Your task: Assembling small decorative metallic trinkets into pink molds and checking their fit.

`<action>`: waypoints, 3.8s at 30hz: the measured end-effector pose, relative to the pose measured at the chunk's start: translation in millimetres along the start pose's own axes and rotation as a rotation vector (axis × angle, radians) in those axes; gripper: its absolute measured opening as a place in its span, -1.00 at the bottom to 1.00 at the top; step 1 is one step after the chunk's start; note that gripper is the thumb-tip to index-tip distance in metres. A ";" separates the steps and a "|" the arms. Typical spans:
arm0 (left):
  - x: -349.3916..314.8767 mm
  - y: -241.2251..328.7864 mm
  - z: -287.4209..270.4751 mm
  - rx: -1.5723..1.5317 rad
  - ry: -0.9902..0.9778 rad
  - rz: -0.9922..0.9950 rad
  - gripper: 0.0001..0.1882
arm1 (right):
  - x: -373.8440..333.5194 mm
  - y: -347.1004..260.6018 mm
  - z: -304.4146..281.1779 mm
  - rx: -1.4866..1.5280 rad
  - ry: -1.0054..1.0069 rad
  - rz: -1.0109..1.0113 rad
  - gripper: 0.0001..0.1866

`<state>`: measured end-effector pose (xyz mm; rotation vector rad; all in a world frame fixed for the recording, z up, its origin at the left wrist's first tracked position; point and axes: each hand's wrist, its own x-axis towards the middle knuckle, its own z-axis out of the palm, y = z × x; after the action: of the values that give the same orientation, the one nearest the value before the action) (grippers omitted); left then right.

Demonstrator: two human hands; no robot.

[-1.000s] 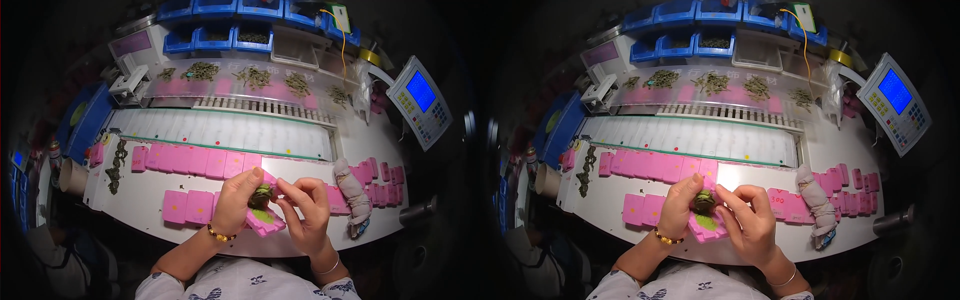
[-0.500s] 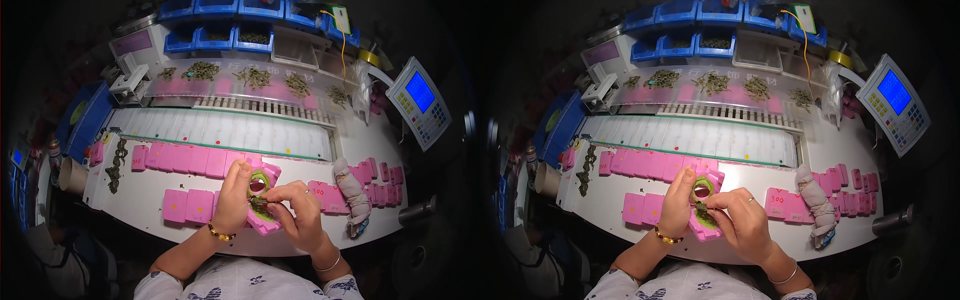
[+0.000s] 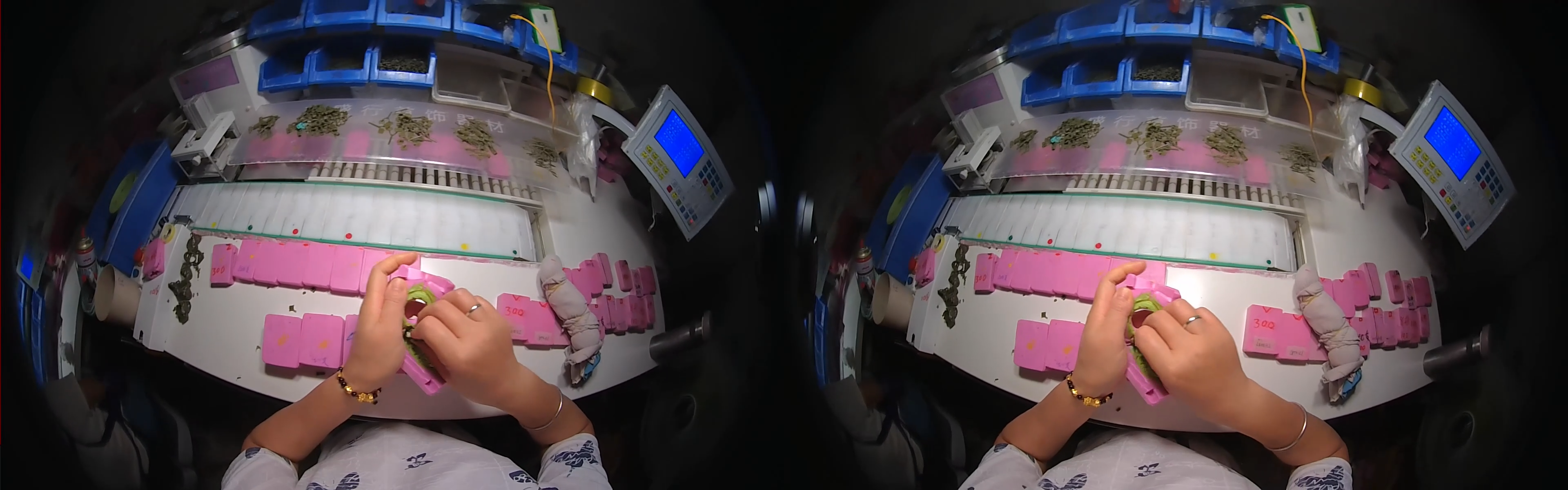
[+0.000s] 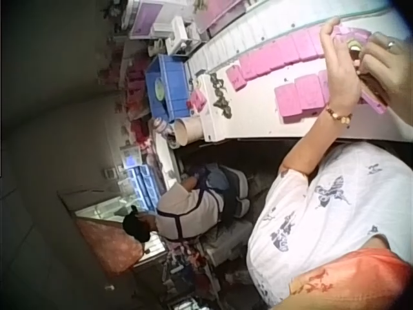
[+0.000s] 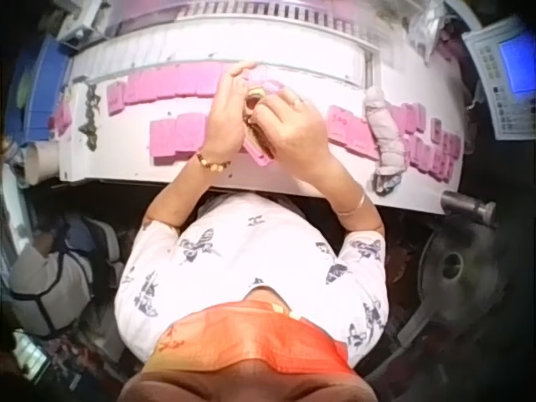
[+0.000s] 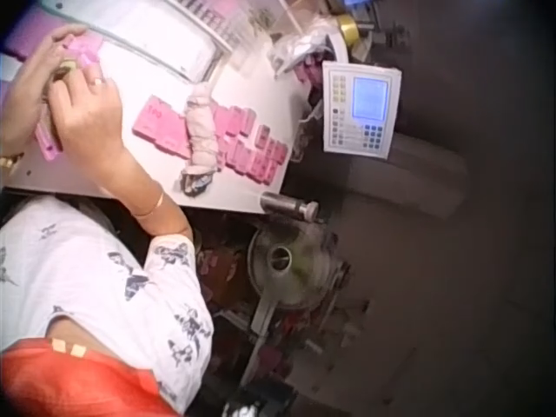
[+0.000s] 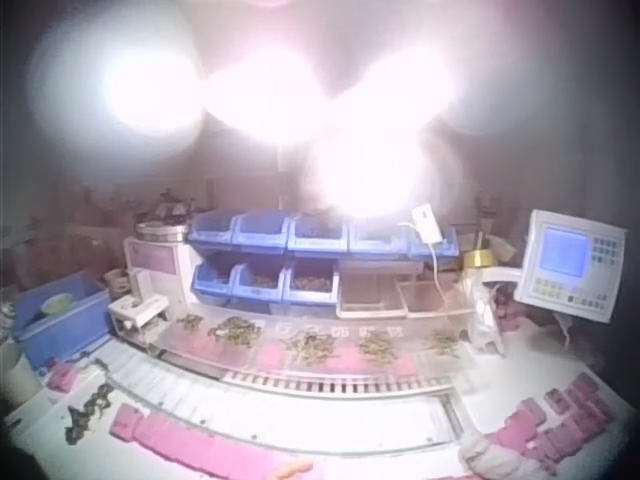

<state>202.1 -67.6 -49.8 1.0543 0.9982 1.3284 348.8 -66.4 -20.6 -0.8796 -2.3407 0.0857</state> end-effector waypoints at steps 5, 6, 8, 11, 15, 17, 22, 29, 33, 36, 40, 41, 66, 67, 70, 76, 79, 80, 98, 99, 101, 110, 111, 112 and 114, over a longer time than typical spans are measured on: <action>-2.5 -1.1 -2.1 -0.091 0.065 -0.034 -0.63 | -5.1 -1.2 12.2 -0.158 0.093 -0.123 -0.87; -2.4 -1.4 -0.4 -0.061 0.127 -0.002 -0.63 | -6.2 -2.3 16.0 -0.184 0.144 -0.160 -0.87; -1.3 0.8 9.7 -0.141 0.133 -0.010 -0.63 | -10.5 -1.2 20.3 -0.242 0.173 -0.151 -0.86; 1.8 -1.2 13.6 -0.296 0.226 -0.082 -0.62 | -15.0 0.8 24.0 -0.204 0.205 -0.213 -0.86; 2.6 -9.4 3.8 -0.378 0.244 -0.089 -0.61 | -10.1 -0.3 37.5 -0.224 0.327 -0.234 -0.91; 4.8 -14.0 0.4 -0.427 0.290 -0.087 -0.60 | -10.7 -1.6 37.4 -0.197 0.326 -0.231 -0.87; 12.6 -13.9 10.4 -0.347 0.296 -0.112 -0.59 | -15.5 2.5 41.9 -0.232 0.360 -0.179 -0.88; 20.6 -22.3 7.4 -0.373 0.354 -0.171 -0.58 | -16.9 3.7 48.0 -0.243 0.385 -0.171 -0.87; 38.0 -64.9 -50.5 -0.483 0.174 -0.399 -0.64 | -7.9 -10.6 39.8 -0.248 0.447 -0.223 -0.87; 24.8 -44.5 -28.9 -0.419 0.100 -0.263 -0.66 | -2.3 -16.9 31.2 -0.193 0.461 -0.247 -0.86; 42.6 -20.4 -21.7 -0.616 0.016 -0.317 -0.63 | 3.8 5.6 6.3 0.080 0.564 -0.095 -0.80; 41.0 -15.9 -15.1 -0.537 0.121 -0.238 -0.60 | 3.3 10.8 1.0 0.175 0.583 -0.015 -0.81; -22.2 6.8 5.3 0.188 -0.283 -0.104 -0.91 | -62.0 19.6 4.3 1.475 0.353 0.803 -0.87; -22.0 4.7 4.3 0.166 -0.293 -0.133 -0.91 | -62.4 19.7 4.7 1.444 0.385 0.814 -0.87; -21.2 -1.5 1.8 0.101 -0.316 -0.188 -0.91 | -63.3 19.8 -0.6 1.524 0.357 0.850 -0.86; -20.9 5.3 11.0 -0.137 -0.341 -0.400 -0.92 | -65.3 13.4 2.6 1.479 0.348 0.703 -0.85; -15.2 -8.4 -6.5 -0.221 -0.407 -0.428 -0.90 | -66.7 13.6 -5.7 1.024 0.253 0.471 -0.89; -15.2 -9.6 -8.3 -0.220 -0.404 -0.430 -0.90 | -65.9 13.1 -8.2 1.027 0.252 0.472 -0.89; -17.3 -12.3 -14.3 -0.425 -0.569 -0.771 -0.77 | -69.6 9.7 -31.3 0.385 0.213 -0.012 -0.84; -18.2 -9.6 -12.5 -0.407 -0.544 -0.753 -0.78 | -68.8 8.6 -33.6 0.241 0.235 -0.079 -0.85; -18.7 -7.1 -10.9 -0.390 -0.512 -0.734 -0.78 | -70.0 7.6 -33.2 0.103 0.255 -0.147 -0.85; -20.4 -12.0 -10.1 -0.092 -0.516 -0.548 -0.88 | -72.1 11.2 -20.8 0.355 0.206 0.026 -0.85; -20.9 -12.7 -9.6 -0.083 -0.511 -0.527 -0.89 | -73.4 12.4 -16.7 0.478 0.222 0.136 -0.85; -20.8 -13.0 -7.5 -0.084 -0.491 -0.526 -0.89 | -74.0 12.6 -14.1 0.596 0.233 0.250 -0.84; -21.0 -14.3 -3.5 -0.153 -0.447 -0.546 -0.87 | -72.9 10.0 -13.3 0.640 0.238 0.298 -0.85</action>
<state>201.9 -88.0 -65.2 0.8293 0.7549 0.6707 404.5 -105.4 -51.8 -0.8372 -1.7734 0.7630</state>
